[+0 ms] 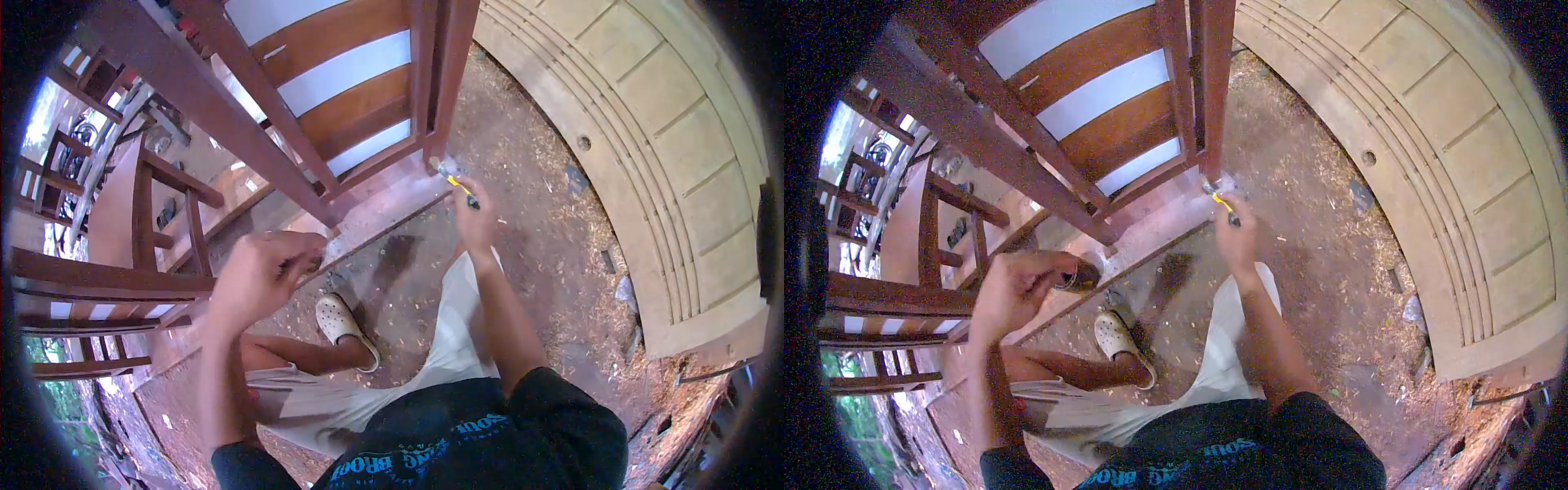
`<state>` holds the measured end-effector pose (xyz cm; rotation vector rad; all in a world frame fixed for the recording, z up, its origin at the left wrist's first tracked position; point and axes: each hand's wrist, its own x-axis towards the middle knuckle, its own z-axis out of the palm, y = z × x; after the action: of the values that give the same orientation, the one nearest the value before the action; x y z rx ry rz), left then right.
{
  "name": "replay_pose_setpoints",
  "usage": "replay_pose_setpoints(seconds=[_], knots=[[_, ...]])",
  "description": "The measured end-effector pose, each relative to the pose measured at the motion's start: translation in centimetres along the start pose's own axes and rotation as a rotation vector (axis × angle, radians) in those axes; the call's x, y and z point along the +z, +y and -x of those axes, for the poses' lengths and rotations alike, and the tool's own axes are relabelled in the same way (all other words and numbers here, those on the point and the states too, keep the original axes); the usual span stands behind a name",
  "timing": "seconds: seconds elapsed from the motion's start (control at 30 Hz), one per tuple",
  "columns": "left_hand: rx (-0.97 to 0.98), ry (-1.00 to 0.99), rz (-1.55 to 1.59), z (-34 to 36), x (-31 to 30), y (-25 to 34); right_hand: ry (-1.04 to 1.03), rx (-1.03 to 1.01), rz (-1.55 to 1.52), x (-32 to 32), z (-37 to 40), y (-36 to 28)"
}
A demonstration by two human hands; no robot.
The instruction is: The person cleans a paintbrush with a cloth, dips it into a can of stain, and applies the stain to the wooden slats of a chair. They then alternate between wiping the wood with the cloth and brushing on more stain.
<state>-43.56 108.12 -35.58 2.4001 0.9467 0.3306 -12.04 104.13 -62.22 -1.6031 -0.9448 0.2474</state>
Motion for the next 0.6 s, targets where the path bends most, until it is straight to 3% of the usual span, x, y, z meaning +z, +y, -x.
replay_pose_setpoints(seconds=[0.07, 0.2, 0.3, 0.4, 0.6], knots=[[0.107, -0.089, -0.016, -0.6, 1.6, -1.3, -0.005, 0.095, -0.08, 0.4, -0.1, -1.5], [0.024, -0.288, -0.219, 0.1, 2.5, -2.9, 0.031, 0.283, -0.26, 0.7, -0.5, -4.2], [-0.038, -0.401, -0.316, 1.0, 2.5, -3.2, 0.064, 0.322, -0.626, 2.0, -0.9, -3.2], [-0.08, -0.445, -0.304, 0.7, 2.6, -2.3, 0.182, 0.534, -0.708, 3.4, -3.0, -2.9], [-0.013, -0.448, -0.251, 0.4, 2.6, -2.3, 0.157, 0.538, -0.78, 4.8, -4.8, -2.4]])
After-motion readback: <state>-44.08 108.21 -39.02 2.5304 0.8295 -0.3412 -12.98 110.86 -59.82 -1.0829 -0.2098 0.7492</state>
